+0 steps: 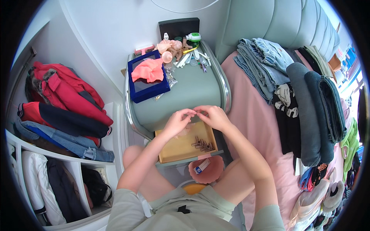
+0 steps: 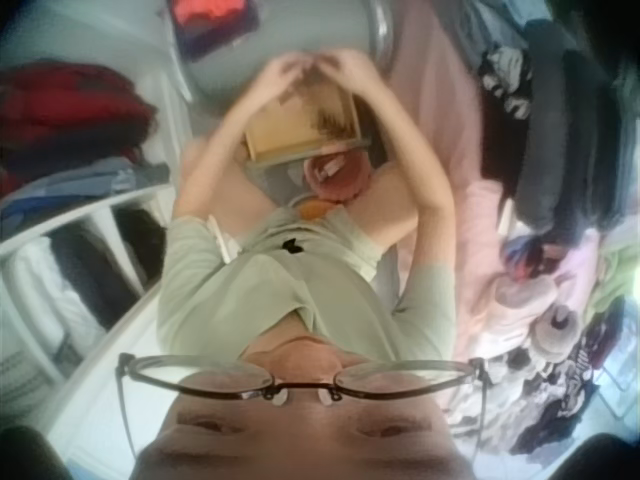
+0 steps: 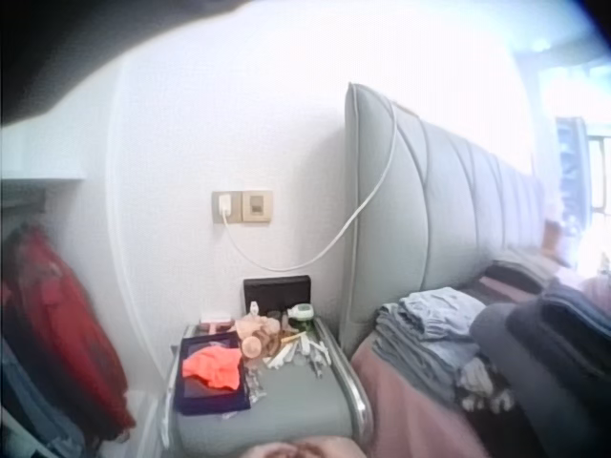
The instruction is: The person assembles components of a doll by hand, retrieving plastic limbs and a torso from a drawer and joining them together while sitting at a nightstand.
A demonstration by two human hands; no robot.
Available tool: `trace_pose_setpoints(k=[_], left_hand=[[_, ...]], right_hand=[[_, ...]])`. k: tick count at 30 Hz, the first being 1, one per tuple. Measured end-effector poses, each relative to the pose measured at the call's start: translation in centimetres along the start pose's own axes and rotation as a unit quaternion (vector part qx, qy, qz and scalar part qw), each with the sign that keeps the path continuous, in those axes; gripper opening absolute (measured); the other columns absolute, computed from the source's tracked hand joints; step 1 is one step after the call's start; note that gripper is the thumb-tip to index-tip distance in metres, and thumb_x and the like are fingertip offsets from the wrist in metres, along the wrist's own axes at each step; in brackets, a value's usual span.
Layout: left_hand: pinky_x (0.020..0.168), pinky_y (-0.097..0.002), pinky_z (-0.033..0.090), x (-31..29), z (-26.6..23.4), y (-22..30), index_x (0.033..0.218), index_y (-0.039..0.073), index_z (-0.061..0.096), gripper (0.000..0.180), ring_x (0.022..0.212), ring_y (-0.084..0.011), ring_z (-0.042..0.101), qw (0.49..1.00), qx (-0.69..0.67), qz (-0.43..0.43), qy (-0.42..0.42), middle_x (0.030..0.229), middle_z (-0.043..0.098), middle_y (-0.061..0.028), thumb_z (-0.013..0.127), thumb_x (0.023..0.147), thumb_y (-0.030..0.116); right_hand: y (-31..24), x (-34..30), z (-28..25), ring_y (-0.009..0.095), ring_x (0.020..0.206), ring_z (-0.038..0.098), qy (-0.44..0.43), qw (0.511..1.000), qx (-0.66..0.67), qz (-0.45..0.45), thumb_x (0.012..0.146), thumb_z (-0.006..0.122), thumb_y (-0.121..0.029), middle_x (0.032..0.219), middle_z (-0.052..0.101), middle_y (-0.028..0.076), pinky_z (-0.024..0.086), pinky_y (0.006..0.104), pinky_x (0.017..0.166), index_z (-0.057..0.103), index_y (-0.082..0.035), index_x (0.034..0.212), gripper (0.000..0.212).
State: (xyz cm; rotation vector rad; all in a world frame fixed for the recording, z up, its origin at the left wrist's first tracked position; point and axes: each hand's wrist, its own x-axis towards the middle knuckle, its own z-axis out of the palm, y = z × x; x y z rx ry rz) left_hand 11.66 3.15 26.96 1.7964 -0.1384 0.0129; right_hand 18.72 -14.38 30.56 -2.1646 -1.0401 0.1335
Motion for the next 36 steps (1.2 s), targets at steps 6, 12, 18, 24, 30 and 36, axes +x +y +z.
trace_pose_setpoints(k=[6,12,18,24,30,36], left_hand=[[0.074,-0.0255,0.046,2.5,-2.4,5.1,0.106,0.004,0.055,0.027,0.082,-0.012,0.056,0.995,0.096,0.02,0.035,0.098,0.059,-0.0065,0.047,0.081,0.001],[0.068,-0.0322,0.046,6.3,-5.2,7.8,0.099,0.007,0.057,0.021,0.082,-0.0237,0.059,0.962,0.215,0.088,0.146,0.098,0.058,-0.0094,0.049,0.08,0.011],[0.077,-0.0356,0.044,10.1,-8.8,6.8,0.104,0.003,0.055,0.027,0.093,-0.0293,0.055,0.914,0.347,0.088,0.191,0.101,0.057,-0.0134,0.048,0.082,0.017],[0.098,-0.0305,0.026,14.4,-8.6,4.6,0.137,0.004,0.015,0.07,0.122,-0.0203,0.032,0.972,-0.092,-0.104,0.192,0.133,0.031,-0.0138,0.049,0.08,0.026],[0.093,-0.0288,0.03,18.8,-8.9,0.7,0.133,0.007,0.016,0.069,0.115,-0.0199,0.036,0.94,-0.122,-0.073,0.31,0.124,0.035,-0.0118,0.05,0.075,0.024],[0.095,-0.0313,0.031,19.3,-9.8,1.0,0.133,0.002,0.005,0.072,0.118,-0.0259,0.037,0.93,-0.172,-0.052,0.322,0.129,0.031,-0.0201,0.048,0.078,0.017]], right_hand=[[-0.2,3.7,-0.6,0.018,0.064,0.063,0.051,0.988,0.147,0.011,0.077,0.053,-0.012,0.082,0.065,0.008,0.049,0.0291,0.059,0.06,-0.005,0.101,0.026],[-0.8,9.5,-0.9,0.017,0.062,0.064,0.097,0.97,0.223,-0.007,0.077,0.052,-0.009,0.082,0.065,0.008,0.049,0.027,0.059,0.056,-0.001,0.105,0.03],[1.2,14.5,0.7,0.013,0.065,0.063,0.08,0.962,0.26,0.017,0.078,0.052,-0.007,0.084,0.064,0.007,0.048,0.0246,0.061,0.055,-0.001,0.108,0.031],[2.6,19.1,1.7,0.021,0.065,0.064,0.13,0.977,0.162,0.048,0.074,0.055,-0.01,0.079,0.065,0.01,0.05,0.0321,0.066,0.059,-0.004,0.102,0.03],[3.8,23.0,2.7,0.022,0.068,0.063,0.178,0.975,0.126,0.031,0.073,0.056,-0.009,0.084,0.064,0.015,0.049,0.0328,0.064,0.059,-0.008,0.104,0.032],[2.5,24.8,3.8,0.034,0.074,0.061,0.201,0.978,0.054,-0.006,0.072,0.057,-0.008,0.079,0.061,0.02,0.047,0.0384,0.065,0.06,-0.009,0.098,0.026]])
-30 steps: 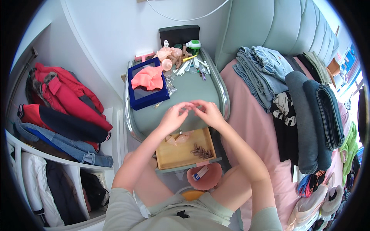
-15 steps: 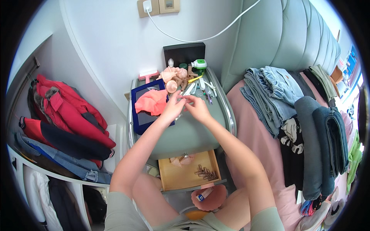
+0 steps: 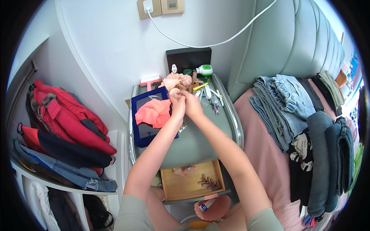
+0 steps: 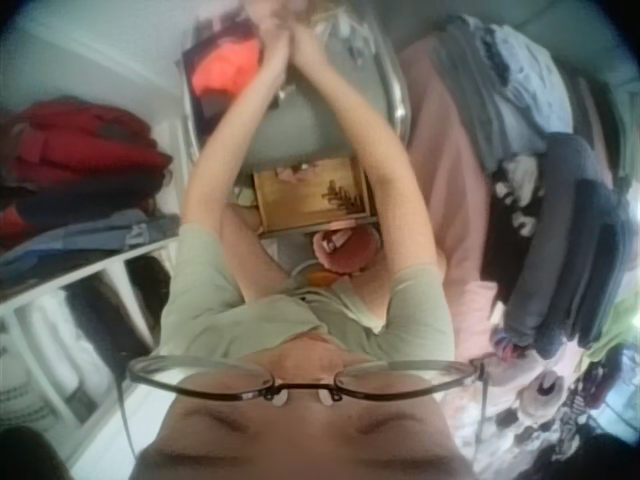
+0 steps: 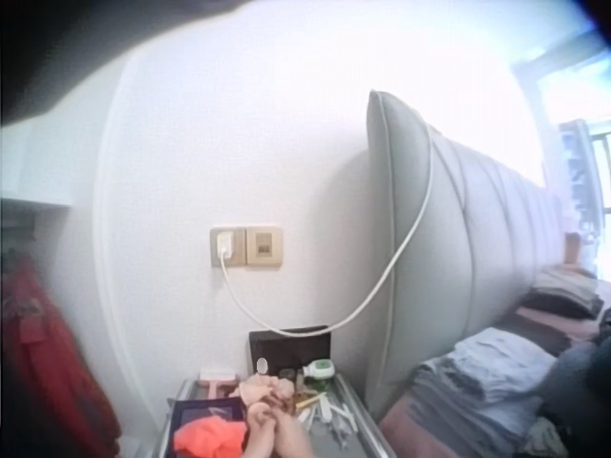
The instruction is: The person assembles components of a doll by hand, retrieving plastic limbs and a torso from a drawer and joining them together while sitting at a nightstand.
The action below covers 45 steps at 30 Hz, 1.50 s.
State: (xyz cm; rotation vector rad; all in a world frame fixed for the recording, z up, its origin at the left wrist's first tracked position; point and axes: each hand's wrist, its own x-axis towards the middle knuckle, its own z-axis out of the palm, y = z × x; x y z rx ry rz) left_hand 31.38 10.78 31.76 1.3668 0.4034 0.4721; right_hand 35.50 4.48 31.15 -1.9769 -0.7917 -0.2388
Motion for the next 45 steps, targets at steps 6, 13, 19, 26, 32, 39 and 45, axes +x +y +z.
trace_pose_setpoints(k=[6,13,19,26,32,39,45], left_hand=[[0.094,-0.0283,0.032,-0.4,0.7,-0.4,0.13,0.002,0.014,0.061,0.115,-0.0219,0.038,0.998,0.032,0.049,0.038,0.123,0.036,-0.0164,0.044,0.082,0.024],[0.1,-0.0323,0.024,-2.8,2.6,0.2,0.135,0.001,-0.008,0.078,0.124,-0.0274,0.028,0.999,0.004,0.029,0.018,0.133,0.025,-0.0201,0.044,0.084,0.028],[0.102,-0.0312,0.022,-2.8,2.5,-1.2,0.133,-0.008,-0.003,0.08,0.128,-0.0283,0.024,1.0,-0.015,-0.014,-0.002,0.137,0.02,-0.0253,0.044,0.083,0.032],[0.096,-0.0371,0.031,-8.1,2.4,0.5,0.139,0.014,0.003,0.073,0.115,-0.0258,0.041,0.993,-0.065,-0.01,-0.099,0.131,0.033,-0.0119,0.045,0.082,0.032],[0.097,-0.0354,0.029,-15.3,3.0,0.9,0.139,0.012,-0.003,0.069,0.12,-0.021,0.033,0.986,-0.093,0.084,-0.108,0.136,0.025,-0.0107,0.042,0.089,0.027],[0.095,-0.0326,0.032,-22.1,2.4,-0.7,0.138,0.008,-0.009,0.07,0.114,-0.0231,0.039,0.985,-0.091,0.085,-0.118,0.134,0.024,-0.0151,0.04,0.088,0.011],[0.098,-0.0334,0.029,-27.0,1.4,-3.3,0.138,0.01,-0.009,0.071,0.117,-0.024,0.036,0.99,-0.117,0.02,-0.075,0.135,0.023,-0.0157,0.04,0.087,0.007]], right_hand=[[0.4,0.4,0.4,0.034,0.072,0.06,0.073,0.997,-0.009,0.006,0.071,0.059,-0.013,0.075,0.061,0.018,0.048,0.0413,0.065,0.062,-0.004,0.079,0.012],[0.6,-1.4,-1.7,0.027,0.065,0.063,0.116,0.992,0.045,0.007,0.069,0.062,-0.009,0.07,0.062,0.016,0.05,0.0321,0.06,0.066,-0.003,0.08,0.013],[0.3,-3.1,-4.7,0.018,0.064,0.065,0.133,0.981,0.128,0.063,0.072,0.065,-0.013,0.071,0.065,0.014,0.05,0.0261,0.059,0.066,0.001,0.082,0.018],[0.0,-7.5,-7.9,0.009,0.066,0.062,0.111,0.956,0.251,0.105,0.074,0.066,-0.012,0.072,0.066,0.009,0.048,0.0212,0.061,0.066,0.003,0.085,0.018],[-3.0,-13.3,-11.3,0.008,0.07,0.061,0.088,0.961,0.243,0.104,0.077,0.064,-0.008,0.076,0.066,0.008,0.048,0.0201,0.063,0.064,0.004,0.09,0.018],[-3.5,-19.0,-12.8,0.01,0.074,0.062,0.045,0.958,0.257,0.119,0.076,0.064,-0.005,0.081,0.065,0.01,0.049,0.0204,0.067,0.063,0.004,0.092,0.018],[-3.0,-22.1,-13.7,0.01,0.072,0.062,-0.117,0.939,0.281,0.162,0.076,0.064,-0.004,0.077,0.065,0.009,0.049,0.0221,0.066,0.061,0.005,0.085,0.013]])
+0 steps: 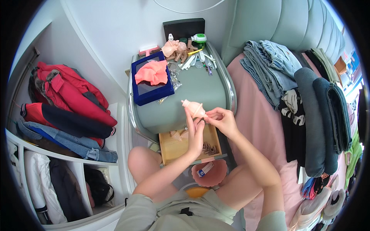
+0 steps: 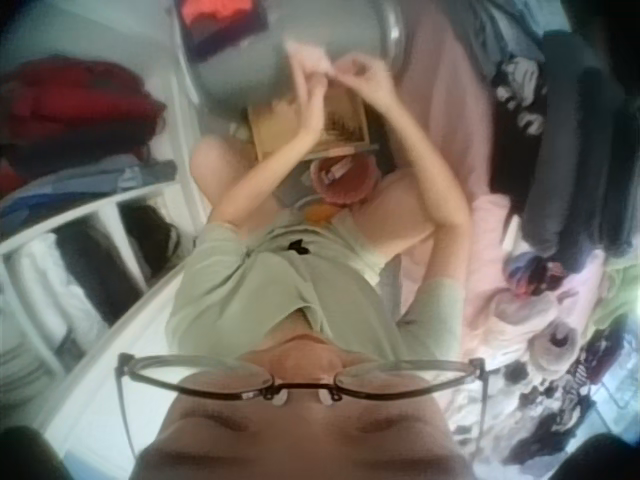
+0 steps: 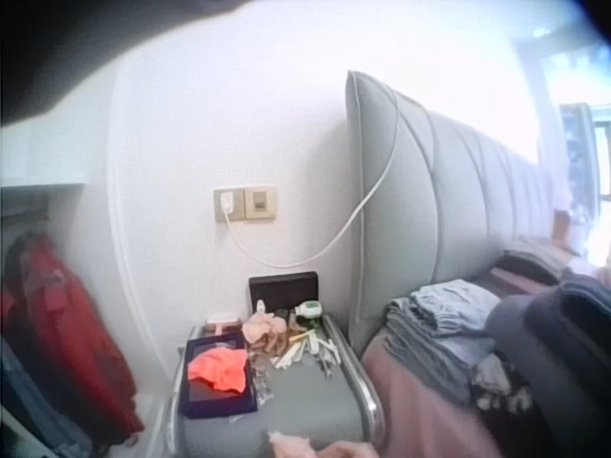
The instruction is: The person assembles components of a doll by hand, retrieving plastic limbs and a torso from a drawer and joining them together while sitting at a nightstand.
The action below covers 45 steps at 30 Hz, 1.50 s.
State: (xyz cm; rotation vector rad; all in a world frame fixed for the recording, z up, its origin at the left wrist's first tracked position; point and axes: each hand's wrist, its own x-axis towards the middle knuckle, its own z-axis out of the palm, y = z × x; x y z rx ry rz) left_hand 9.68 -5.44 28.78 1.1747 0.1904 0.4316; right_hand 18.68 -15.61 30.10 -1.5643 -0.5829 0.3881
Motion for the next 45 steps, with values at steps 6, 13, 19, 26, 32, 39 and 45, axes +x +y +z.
trace_pose_setpoints(k=[6,13,19,26,32,39,45], left_hand=[[0.097,-0.0317,0.03,-4.8,-0.7,-6.6,0.138,0.013,-0.008,0.072,0.116,-0.0218,0.037,0.993,0.038,-0.032,0.103,0.137,0.019,-0.0149,0.043,0.088,0.011],[0.087,-0.0281,0.039,-7.4,-3.8,-13.4,0.139,0.01,0.003,0.067,0.104,-0.018,0.046,0.991,0.05,-0.083,0.094,0.129,0.03,-0.013,0.043,0.086,0.002],[0.08,-0.0272,0.043,-5.5,-7.5,-16.9,0.132,0.005,0.029,0.054,0.095,-0.0165,0.051,0.978,0.078,-0.172,0.093,0.115,0.047,-0.0108,0.044,0.08,-0.002],[0.083,-0.0281,0.042,-3.0,-10.9,-21.9,0.123,0.003,0.041,0.047,0.1,-0.0187,0.049,0.973,0.138,-0.183,0.035,0.113,0.049,-0.0119,0.044,0.077,-0.001],[0.084,-0.0261,0.04,0.3,-9.8,-23.2,0.126,0.006,0.04,0.049,0.101,-0.0169,0.048,0.964,0.111,-0.241,-0.006,0.117,0.047,-0.0101,0.045,0.078,-0.001],[0.081,-0.0263,0.042,2.7,-7.5,-22.7,0.128,0.005,0.034,0.05,0.097,-0.016,0.049,0.947,0.14,-0.285,-0.046,0.112,0.049,-0.0106,0.048,0.081,0.004],[0.077,-0.025,0.044,3.3,-8.3,-25.6,0.128,0.001,0.032,0.051,0.094,-0.0164,0.052,0.948,0.197,-0.247,-0.027,0.107,0.051,-0.0124,0.048,0.08,0.0]], right_hand=[[2.8,-1.0,-0.4,0.012,0.064,0.061,-0.201,0.967,-0.148,0.044,0.069,0.069,-0.005,0.069,0.063,0.009,0.049,0.023,0.06,0.057,0.002,0.079,0.018],[10.5,-2.5,0.2,0.012,0.061,0.06,-0.289,0.915,-0.052,0.278,0.069,0.068,-0.004,0.068,0.062,0.009,0.049,0.022,0.055,0.056,0.001,0.079,0.017],[19.3,-5.3,3.4,0.013,0.059,0.061,-0.143,0.921,-0.012,0.363,0.069,0.069,-0.002,0.068,0.061,0.009,0.05,0.0229,0.052,0.051,-0.001,0.078,0.02],[23.6,-5.6,4.0,0.014,0.058,0.061,-0.039,0.918,0.083,0.385,0.071,0.065,0.0,0.073,0.062,0.011,0.05,0.0237,0.05,0.048,0.0,0.084,0.022],[22.4,-3.6,2.8,0.015,0.064,0.062,0.035,0.907,0.055,0.416,0.074,0.063,0.0,0.077,0.062,0.011,0.051,0.0223,0.053,0.047,0.004,0.099,0.03],[26.1,-3.2,2.2,0.014,0.06,0.061,0.115,0.901,0.092,0.409,0.076,0.06,-0.002,0.075,0.062,0.009,0.051,0.0218,0.05,0.052,0.005,0.096,0.023],[27.4,-2.5,3.1,0.011,0.056,0.059,0.172,0.878,0.127,0.429,0.084,0.052,-0.009,0.068,0.06,0.006,0.048,0.0209,0.047,0.054,0.001,0.097,0.017]])
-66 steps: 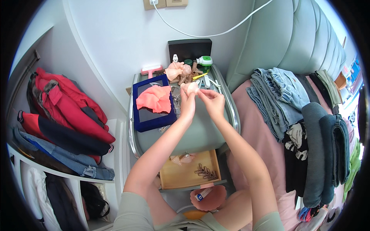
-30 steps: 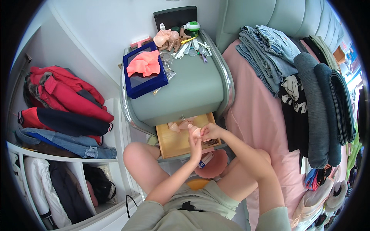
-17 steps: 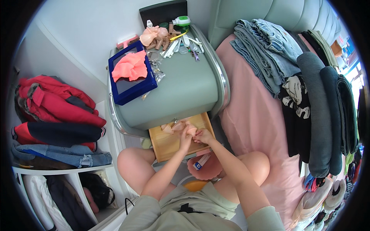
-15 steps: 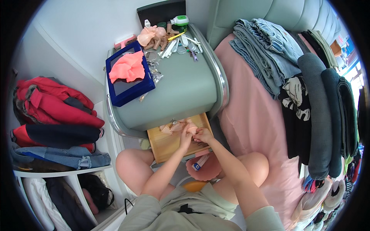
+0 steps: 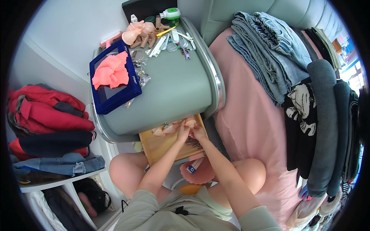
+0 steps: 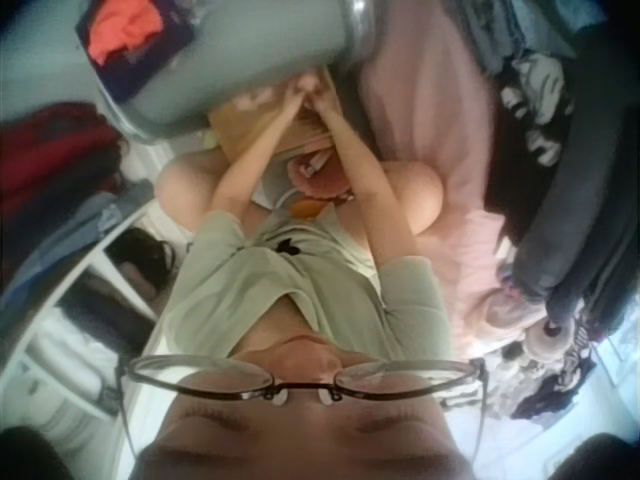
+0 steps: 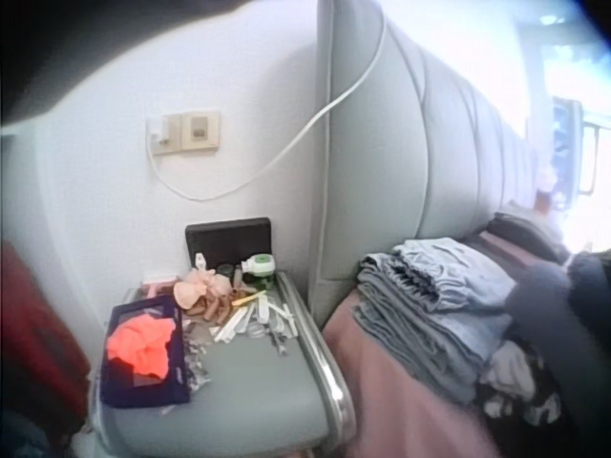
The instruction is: The person assembles components of a doll by hand, retrieving plastic limbs and a torso from a drawer and joining them together while sitting at a nightstand.
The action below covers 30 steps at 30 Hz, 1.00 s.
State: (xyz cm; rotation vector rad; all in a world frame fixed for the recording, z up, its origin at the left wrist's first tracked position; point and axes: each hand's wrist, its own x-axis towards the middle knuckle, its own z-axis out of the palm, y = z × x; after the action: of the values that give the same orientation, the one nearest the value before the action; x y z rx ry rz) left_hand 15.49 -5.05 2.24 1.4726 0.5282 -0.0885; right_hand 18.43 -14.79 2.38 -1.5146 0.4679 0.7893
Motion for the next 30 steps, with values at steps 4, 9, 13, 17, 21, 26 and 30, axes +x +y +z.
trace_pose_setpoints(k=[4,9,13,17,21,26,30], left_hand=[[0.078,-0.0251,0.043,0.6,0.6,0.6,0.125,0.0,0.035,0.049,0.094,-0.0165,0.052,0.998,-0.031,-0.023,-0.055,0.107,0.051,-0.0112,0.046,0.078,-0.004],[0.076,-0.0243,0.043,1.4,1.8,0.0,0.121,0.0,0.039,0.046,0.09,-0.015,0.051,1.0,0.009,0.013,-0.016,0.104,0.05,-0.0089,0.043,0.076,-0.007],[0.084,-0.0252,0.038,1.6,0.9,0.3,0.128,0.004,0.034,0.056,0.098,-0.0162,0.045,0.996,-0.048,-0.045,-0.055,0.11,0.044,-0.008,0.046,0.074,-0.001],[0.084,-0.0252,0.038,1.4,0.9,0.2,0.13,0.005,0.033,0.057,0.097,-0.0161,0.045,0.994,-0.093,-0.035,-0.04,0.109,0.044,-0.0074,0.047,0.074,0.001],[0.083,-0.0244,0.038,0.2,0.9,0.3,0.127,0.006,0.036,0.055,0.096,-0.0153,0.046,0.999,-0.025,-0.02,-0.024,0.107,0.045,-0.0068,0.048,0.074,0.003],[0.082,-0.0262,0.04,-0.6,-0.9,-1.0,0.117,0.004,0.046,0.041,0.094,-0.0165,0.049,0.999,0.051,0.018,0.009,0.103,0.051,-0.0082,0.047,0.076,0.002],[0.081,-0.0264,0.041,-1.9,-2.2,-0.7,0.106,0.003,0.054,0.031,0.091,-0.0166,0.051,0.999,0.033,0.002,-0.005,0.098,0.055,-0.009,0.046,0.076,0.002]], right_hand=[[2.1,2.6,-0.3,0.015,0.059,0.059,0.049,0.998,-0.025,-0.004,0.084,0.051,-0.009,0.071,0.062,0.008,0.047,0.0259,0.051,0.056,0.001,0.098,0.019],[4.6,5.0,0.5,0.019,0.082,0.06,0.118,0.984,0.067,-0.111,0.08,0.052,-0.009,0.093,0.062,0.015,0.046,0.0284,0.069,0.051,0.001,0.111,0.032],[3.0,2.8,1.9,0.023,0.09,0.058,0.144,0.982,0.098,-0.067,0.078,0.05,-0.008,0.101,0.06,0.019,0.044,0.0293,0.076,0.046,0.002,0.117,0.041],[3.6,3.8,0.5,0.03,0.09,0.058,0.128,0.991,-0.007,-0.042,0.077,0.046,-0.01,0.1,0.058,0.023,0.044,0.033,0.077,0.045,0.004,0.119,0.044],[4.8,4.5,-0.2,0.026,0.078,0.055,0.161,0.98,-0.041,-0.109,0.079,0.045,-0.01,0.087,0.057,0.019,0.042,0.0315,0.066,0.048,0.005,0.111,0.036],[4.7,4.6,-1.3,0.012,0.055,0.05,0.098,0.985,-0.069,-0.128,0.081,0.045,-0.007,0.068,0.053,0.006,0.038,0.0246,0.044,0.045,0.003,0.112,0.033],[3.8,3.8,-2.0,0.011,0.055,0.05,0.079,0.983,-0.104,-0.13,0.08,0.046,-0.007,0.07,0.055,0.006,0.037,0.0242,0.042,0.046,0.001,0.118,0.038]])
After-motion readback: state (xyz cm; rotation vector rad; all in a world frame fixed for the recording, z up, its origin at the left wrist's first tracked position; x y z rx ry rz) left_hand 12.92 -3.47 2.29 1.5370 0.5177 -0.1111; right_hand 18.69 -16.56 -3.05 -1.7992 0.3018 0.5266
